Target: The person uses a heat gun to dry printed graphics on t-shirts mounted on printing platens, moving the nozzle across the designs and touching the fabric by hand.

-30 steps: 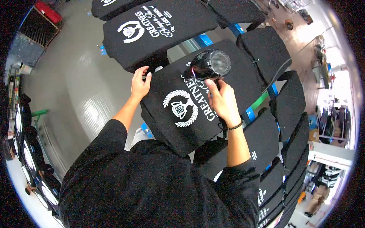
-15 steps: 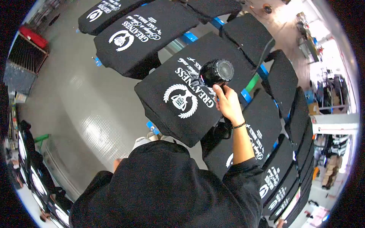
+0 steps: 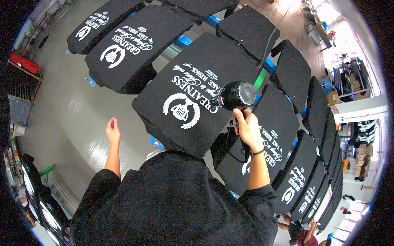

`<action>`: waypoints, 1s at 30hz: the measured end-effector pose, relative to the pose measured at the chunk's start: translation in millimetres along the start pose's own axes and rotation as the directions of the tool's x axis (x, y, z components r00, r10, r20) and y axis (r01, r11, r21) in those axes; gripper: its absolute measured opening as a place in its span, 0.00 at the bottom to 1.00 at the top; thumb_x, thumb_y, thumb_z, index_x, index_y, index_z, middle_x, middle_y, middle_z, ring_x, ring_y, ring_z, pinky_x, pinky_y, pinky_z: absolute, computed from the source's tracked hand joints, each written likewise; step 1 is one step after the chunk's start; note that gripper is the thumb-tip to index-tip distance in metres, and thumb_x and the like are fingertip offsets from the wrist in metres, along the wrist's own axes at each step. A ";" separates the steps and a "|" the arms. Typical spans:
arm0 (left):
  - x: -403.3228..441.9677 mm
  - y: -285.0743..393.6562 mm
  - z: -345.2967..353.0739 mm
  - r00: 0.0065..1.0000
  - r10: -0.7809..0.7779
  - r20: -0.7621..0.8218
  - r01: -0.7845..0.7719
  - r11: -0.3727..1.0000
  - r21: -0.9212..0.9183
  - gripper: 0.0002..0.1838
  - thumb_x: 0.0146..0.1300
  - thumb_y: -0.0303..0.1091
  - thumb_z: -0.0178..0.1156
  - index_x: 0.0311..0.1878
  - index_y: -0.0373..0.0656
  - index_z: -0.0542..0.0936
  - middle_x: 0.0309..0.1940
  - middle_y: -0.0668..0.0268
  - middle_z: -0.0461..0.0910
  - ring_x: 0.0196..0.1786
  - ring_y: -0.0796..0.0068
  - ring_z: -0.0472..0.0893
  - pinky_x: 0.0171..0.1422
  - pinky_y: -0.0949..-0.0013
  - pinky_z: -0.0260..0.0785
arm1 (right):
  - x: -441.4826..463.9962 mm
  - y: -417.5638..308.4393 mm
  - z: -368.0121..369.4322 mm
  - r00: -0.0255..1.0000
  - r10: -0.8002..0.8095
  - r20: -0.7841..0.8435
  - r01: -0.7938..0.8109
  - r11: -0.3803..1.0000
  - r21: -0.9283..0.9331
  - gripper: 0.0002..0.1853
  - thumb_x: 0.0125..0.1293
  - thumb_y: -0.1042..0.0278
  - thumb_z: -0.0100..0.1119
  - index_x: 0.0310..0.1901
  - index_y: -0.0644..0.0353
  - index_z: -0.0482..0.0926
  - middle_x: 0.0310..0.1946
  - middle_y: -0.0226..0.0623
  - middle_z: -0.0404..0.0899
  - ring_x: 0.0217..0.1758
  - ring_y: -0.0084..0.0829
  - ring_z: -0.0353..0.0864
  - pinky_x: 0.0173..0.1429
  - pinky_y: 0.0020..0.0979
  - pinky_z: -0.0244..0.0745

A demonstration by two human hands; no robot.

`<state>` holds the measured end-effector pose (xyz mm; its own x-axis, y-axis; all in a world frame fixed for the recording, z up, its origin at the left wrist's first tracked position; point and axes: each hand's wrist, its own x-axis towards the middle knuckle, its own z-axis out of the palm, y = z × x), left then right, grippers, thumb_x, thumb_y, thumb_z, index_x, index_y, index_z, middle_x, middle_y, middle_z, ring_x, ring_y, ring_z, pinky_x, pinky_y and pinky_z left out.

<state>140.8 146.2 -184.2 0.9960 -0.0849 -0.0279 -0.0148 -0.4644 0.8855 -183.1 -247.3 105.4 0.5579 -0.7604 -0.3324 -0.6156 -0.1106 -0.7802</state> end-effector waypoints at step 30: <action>19.2 131.9 134.4 0.940 0.338 -0.040 -0.332 0.937 0.105 0.15 0.72 0.38 0.58 0.55 0.41 0.79 0.47 0.61 0.81 0.48 0.64 0.81 0.55 0.61 0.73 | 38.0 -11.0 0.7 0.999 0.023 0.037 -0.029 0.988 0.153 0.14 0.77 0.61 0.53 0.46 0.67 0.77 0.22 0.29 0.75 0.20 0.19 0.71 0.27 0.24 0.67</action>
<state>146.2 -35.1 -130.3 0.9351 -0.2017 0.2914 -0.3541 -0.4994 0.7907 -154.8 -274.5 101.0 0.5637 -0.7384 -0.3700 -0.5388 0.0107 -0.8423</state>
